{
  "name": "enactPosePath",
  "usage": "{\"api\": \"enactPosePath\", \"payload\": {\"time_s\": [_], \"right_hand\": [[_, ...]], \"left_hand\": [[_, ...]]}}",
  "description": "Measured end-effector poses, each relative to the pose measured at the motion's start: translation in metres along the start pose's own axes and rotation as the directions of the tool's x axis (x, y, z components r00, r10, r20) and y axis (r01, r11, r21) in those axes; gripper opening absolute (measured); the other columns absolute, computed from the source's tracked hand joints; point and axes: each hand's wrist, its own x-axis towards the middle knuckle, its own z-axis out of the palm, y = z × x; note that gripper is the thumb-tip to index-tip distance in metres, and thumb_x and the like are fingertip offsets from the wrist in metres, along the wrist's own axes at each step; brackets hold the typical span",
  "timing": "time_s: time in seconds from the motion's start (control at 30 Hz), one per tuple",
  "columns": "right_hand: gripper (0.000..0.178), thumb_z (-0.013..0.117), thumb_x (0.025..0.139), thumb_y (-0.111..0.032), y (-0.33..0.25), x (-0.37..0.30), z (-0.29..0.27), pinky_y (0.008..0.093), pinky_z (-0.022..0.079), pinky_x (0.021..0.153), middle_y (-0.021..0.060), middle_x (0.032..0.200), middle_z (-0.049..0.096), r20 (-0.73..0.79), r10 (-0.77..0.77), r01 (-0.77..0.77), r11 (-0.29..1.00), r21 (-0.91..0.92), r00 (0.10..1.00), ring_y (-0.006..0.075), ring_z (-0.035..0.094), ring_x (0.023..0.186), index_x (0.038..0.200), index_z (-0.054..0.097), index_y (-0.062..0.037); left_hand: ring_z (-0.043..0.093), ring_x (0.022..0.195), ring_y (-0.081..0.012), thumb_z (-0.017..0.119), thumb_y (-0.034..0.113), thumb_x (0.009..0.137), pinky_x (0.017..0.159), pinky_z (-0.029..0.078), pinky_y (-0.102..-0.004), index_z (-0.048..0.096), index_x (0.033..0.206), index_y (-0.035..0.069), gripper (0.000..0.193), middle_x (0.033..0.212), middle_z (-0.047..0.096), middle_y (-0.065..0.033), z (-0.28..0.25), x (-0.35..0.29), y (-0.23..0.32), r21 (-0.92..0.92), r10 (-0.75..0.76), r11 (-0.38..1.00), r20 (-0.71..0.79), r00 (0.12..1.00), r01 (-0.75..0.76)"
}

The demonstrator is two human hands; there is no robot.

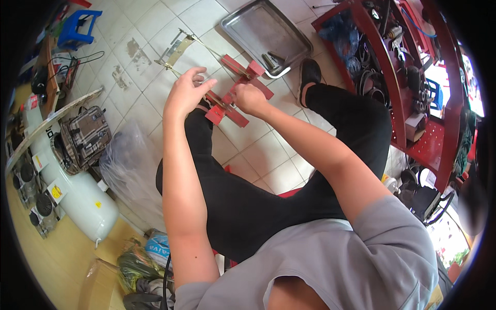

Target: The person assembles a mechanical linkage using a red metal frame, brass rods, and small fasteners. They insert the rods into the frame, secure them with nuts and washers, and adjust the alignment of the components. The person works on the floor in a workshop environment, handling the parts by hand and using a wrench for tightening.

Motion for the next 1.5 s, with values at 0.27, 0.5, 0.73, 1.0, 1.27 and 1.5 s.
{"api": "enactPosePath", "payload": {"time_s": [0.27,0.5,0.73,1.0,1.27,1.5], "right_hand": [[0.019,0.060,0.078,-0.014,-0.046,0.049,0.004,0.0394,0.054,0.074,0.0172,0.093,0.069,0.226,0.056,-0.034,0.994,-0.102,0.972,0.0301,0.067,0.089,0.090,0.070,-0.0038],[0.023,0.058,0.080,-0.016,-0.049,0.070,0.013,0.0388,0.053,0.077,0.0189,0.098,0.067,0.257,0.046,-0.054,0.998,0.022,0.965,0.0296,0.066,0.094,0.096,0.068,-0.0021],[0.029,0.057,0.083,-0.021,-0.036,0.086,0.038,0.0378,0.053,0.080,0.0201,0.103,0.066,0.223,0.076,-0.081,0.997,0.014,0.972,0.0306,0.064,0.098,0.100,0.065,0.0004],[0.030,0.056,0.083,-0.020,-0.051,0.110,0.045,0.0374,0.052,0.082,0.0173,0.106,0.066,0.258,0.109,-0.086,0.991,-0.100,0.960,0.0294,0.064,0.099,0.105,0.065,-0.0014],[0.031,0.057,0.081,-0.019,-0.060,0.130,0.091,0.0372,0.053,0.081,0.0164,0.107,0.066,0.338,-0.024,0.037,0.999,-0.032,0.941,0.0287,0.064,0.100,0.107,0.065,-0.0031],[0.031,0.056,0.080,-0.020,0.011,0.174,0.154,0.0389,0.052,0.081,0.0163,0.105,0.066,0.131,-0.286,0.259,0.947,0.189,0.949,0.0311,0.064,0.097,0.104,0.066,-0.0024]], "left_hand": [[0.061,0.100,-0.0224,0.068,0.024,0.084,0.085,0.048,-0.0322,0.052,0.122,-0.003,0.049,0.111,0.061,-0.0210,-0.003,0.003,-0.002,-0.152,-0.015,0.988,0.050,0.999,0.023],[0.060,0.101,-0.0224,0.067,0.026,0.085,0.087,0.046,-0.0334,0.054,0.121,0.000,0.046,0.110,0.061,-0.0201,-0.005,-0.004,0.012,-0.193,-0.061,0.979,0.034,0.998,0.066],[0.060,0.098,-0.0217,0.066,0.026,0.085,0.086,0.046,-0.0331,0.056,0.118,-0.001,0.043,0.105,0.063,-0.0169,-0.010,-0.002,-0.002,-0.186,-0.031,0.982,0.018,0.999,0.034],[0.061,0.097,-0.0217,0.067,0.026,0.085,0.085,0.047,-0.0330,0.057,0.116,0.000,0.041,0.103,0.064,-0.0153,-0.010,-0.002,0.003,-0.189,-0.038,0.981,0.015,0.999,0.040],[0.061,0.097,-0.0212,0.064,0.024,0.086,0.084,0.047,-0.0326,0.058,0.114,-0.001,0.038,0.103,0.064,-0.0149,-0.020,-0.010,-0.005,-0.235,-0.052,0.971,-0.017,0.999,0.047],[0.061,0.096,-0.0205,0.062,0.022,0.087,0.084,0.047,-0.0324,0.058,0.112,-0.001,0.034,0.103,0.064,-0.0158,-0.013,0.002,0.017,-0.219,0.018,0.976,0.012,1.000,-0.015]]}}
